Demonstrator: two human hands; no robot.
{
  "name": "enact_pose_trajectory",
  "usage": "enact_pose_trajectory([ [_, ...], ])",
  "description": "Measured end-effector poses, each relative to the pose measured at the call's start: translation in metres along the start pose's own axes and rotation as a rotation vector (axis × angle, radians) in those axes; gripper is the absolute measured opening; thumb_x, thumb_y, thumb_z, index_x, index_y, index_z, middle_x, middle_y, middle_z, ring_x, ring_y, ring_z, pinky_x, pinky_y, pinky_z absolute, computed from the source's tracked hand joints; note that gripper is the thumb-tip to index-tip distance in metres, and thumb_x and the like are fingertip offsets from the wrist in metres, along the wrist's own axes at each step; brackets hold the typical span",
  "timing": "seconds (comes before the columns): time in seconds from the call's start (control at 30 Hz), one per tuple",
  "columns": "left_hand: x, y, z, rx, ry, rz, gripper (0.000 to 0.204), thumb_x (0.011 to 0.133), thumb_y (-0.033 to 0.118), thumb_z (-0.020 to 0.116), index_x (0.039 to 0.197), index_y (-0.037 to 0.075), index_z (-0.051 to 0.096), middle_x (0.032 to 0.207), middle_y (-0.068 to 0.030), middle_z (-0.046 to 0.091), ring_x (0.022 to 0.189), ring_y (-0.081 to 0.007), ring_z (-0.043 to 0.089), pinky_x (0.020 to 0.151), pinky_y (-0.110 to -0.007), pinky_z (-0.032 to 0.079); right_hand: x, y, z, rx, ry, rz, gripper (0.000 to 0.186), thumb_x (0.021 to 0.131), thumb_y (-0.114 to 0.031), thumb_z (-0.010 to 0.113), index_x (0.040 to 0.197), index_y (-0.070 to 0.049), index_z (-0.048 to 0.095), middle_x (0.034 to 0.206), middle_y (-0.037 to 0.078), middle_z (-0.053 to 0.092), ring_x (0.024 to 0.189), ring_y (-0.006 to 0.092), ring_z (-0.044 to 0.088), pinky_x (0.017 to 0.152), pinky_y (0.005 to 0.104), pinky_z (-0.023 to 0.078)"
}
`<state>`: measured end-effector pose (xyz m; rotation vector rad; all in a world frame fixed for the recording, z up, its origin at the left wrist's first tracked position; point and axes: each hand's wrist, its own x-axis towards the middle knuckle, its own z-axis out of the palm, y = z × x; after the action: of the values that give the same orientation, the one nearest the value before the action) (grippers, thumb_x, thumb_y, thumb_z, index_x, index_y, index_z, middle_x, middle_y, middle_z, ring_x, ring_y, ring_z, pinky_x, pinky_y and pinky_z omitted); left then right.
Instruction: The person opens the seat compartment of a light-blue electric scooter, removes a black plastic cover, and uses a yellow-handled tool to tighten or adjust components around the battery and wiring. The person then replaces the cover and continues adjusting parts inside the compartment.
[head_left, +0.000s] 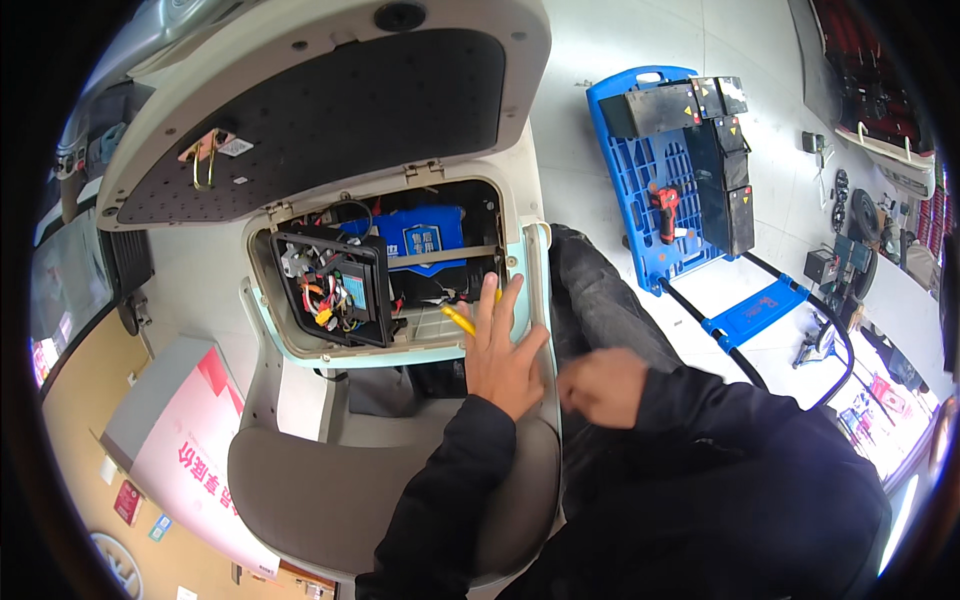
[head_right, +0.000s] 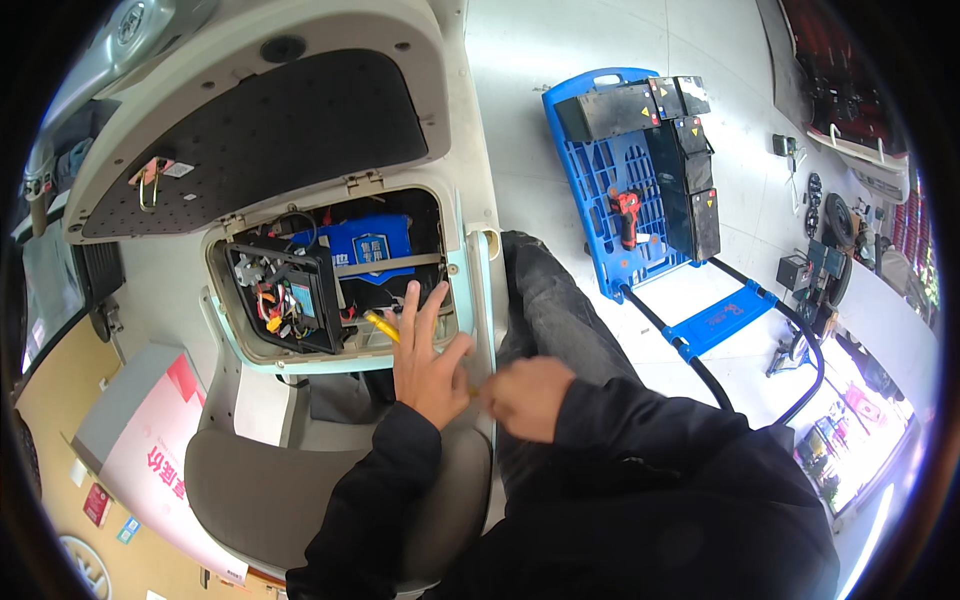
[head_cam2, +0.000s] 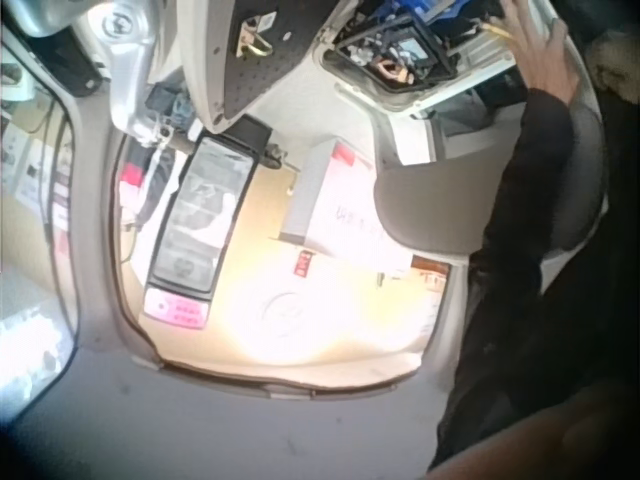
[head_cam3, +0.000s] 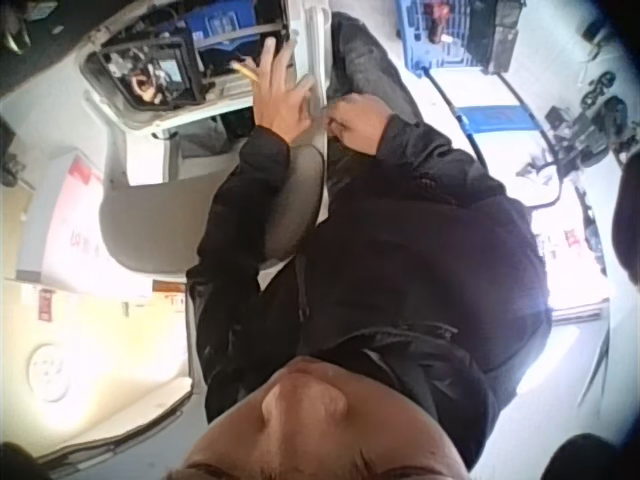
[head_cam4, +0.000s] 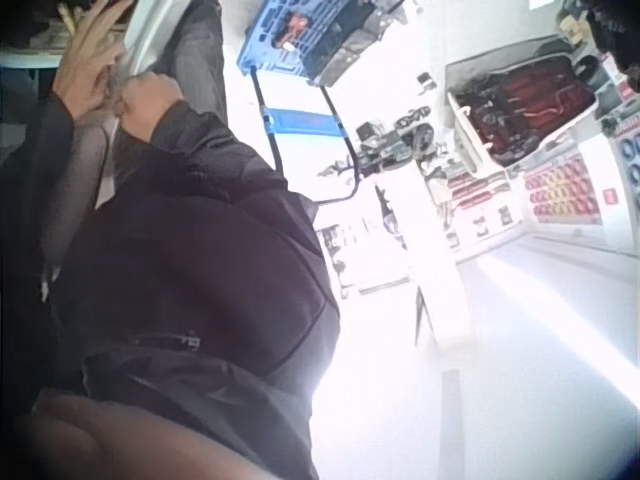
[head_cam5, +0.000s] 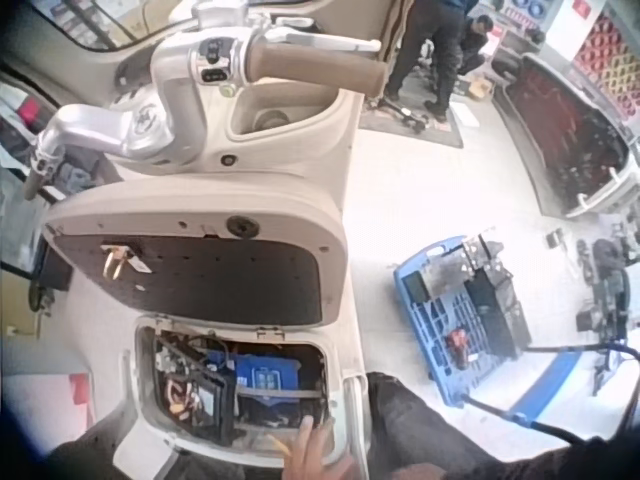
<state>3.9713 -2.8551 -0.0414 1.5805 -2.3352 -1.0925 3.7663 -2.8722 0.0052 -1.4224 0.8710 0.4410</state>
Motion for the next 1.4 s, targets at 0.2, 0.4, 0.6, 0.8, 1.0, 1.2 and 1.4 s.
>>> enact_pose_trajectory([
  [0.2,0.003,-0.016,0.026,-0.072,-0.125,0.459,0.017,0.08,0.011,0.074,0.097,0.011,0.074,0.154,-0.007,0.057,0.149,-0.0277,0.048,0.117,-0.063,0.042,0.035,-0.005,-0.076,0.258,0.778,-0.296,0.04,0.097,-0.028,0.073,0.125,-0.002,0.066,0.095,0.015,0.072,0.08,0.0352,0.071,0.076,0.0427,0.057],
  [0.4,-0.004,-0.027,0.017,0.066,-0.199,0.592,0.015,0.082,0.014,0.073,0.097,0.012,0.071,0.134,-0.0032,0.066,0.134,-0.0272,0.057,0.114,-0.051,0.048,0.094,0.027,-0.04,0.077,0.449,-0.216,0.027,0.1,-0.025,0.062,0.108,0.0,0.068,0.096,0.02,0.075,0.09,0.0425,0.072,0.08,0.0491,0.058],
  [0.6,-0.027,-0.055,0.009,0.211,0.111,0.322,0.033,0.088,0.016,0.073,0.117,0.03,0.065,0.135,-0.0069,0.056,0.125,-0.0286,0.057,0.098,-0.049,0.055,0.081,0.023,-0.023,0.103,0.711,-0.022,0.013,0.104,-0.013,0.053,0.107,-0.006,0.064,0.076,0.019,0.068,0.076,0.0444,0.069,0.07,0.0535,0.053],
  [0.8,0.017,-0.022,-0.03,0.1,0.308,-0.326,0.085,0.07,-0.007,0.082,0.145,0.029,0.062,0.15,-0.0224,0.038,0.134,-0.0395,0.047,0.104,-0.053,0.046,0.069,0.037,0.017,0.582,0.868,0.063,0.014,0.108,-0.015,0.05,0.108,-0.007,0.062,0.083,0.022,0.07,0.079,0.0444,0.069,0.07,0.0512,0.053],
  [1.0,0.05,0.016,-0.006,-0.505,0.287,-0.28,0.094,0.07,-0.02,0.056,0.158,0.01,0.045,0.166,-0.0262,0.024,0.154,-0.0477,0.034,0.125,-0.048,0.033,0.074,0.033,0.094,0.502,0.531,0.397,0.03,0.109,-0.03,0.05,0.116,-0.006,0.065,0.096,0.025,0.073,0.094,0.0504,0.068,0.083,0.0588,0.053],
  [1.2,0.058,0.045,-0.001,-0.715,-0.067,-0.099,0.08,0.088,0.002,0.059,0.164,0.005,0.032,0.131,-0.0306,0.066,0.128,-0.0446,0.062,0.113,-0.05,0.048,0.127,0.023,0.148,0.942,0.529,-0.077,0.033,0.11,-0.03,0.048,0.123,-0.005,0.065,0.099,0.023,0.074,0.094,0.0445,0.068,0.084,0.0528,0.055],
  [1.4,0.045,0.051,0.017,-0.09,-0.327,-0.37,0.059,0.086,0.018,0.068,0.144,0.014,0.063,0.123,-0.0191,0.072,0.124,-0.0467,0.062,0.119,-0.06,0.036,0.142,0.012,0.122,1.167,0.511,-0.117,0.033,0.11,-0.028,0.047,0.121,-0.004,0.066,0.097,0.021,0.073,0.089,0.0392,0.068,0.081,0.0479,0.055],
])
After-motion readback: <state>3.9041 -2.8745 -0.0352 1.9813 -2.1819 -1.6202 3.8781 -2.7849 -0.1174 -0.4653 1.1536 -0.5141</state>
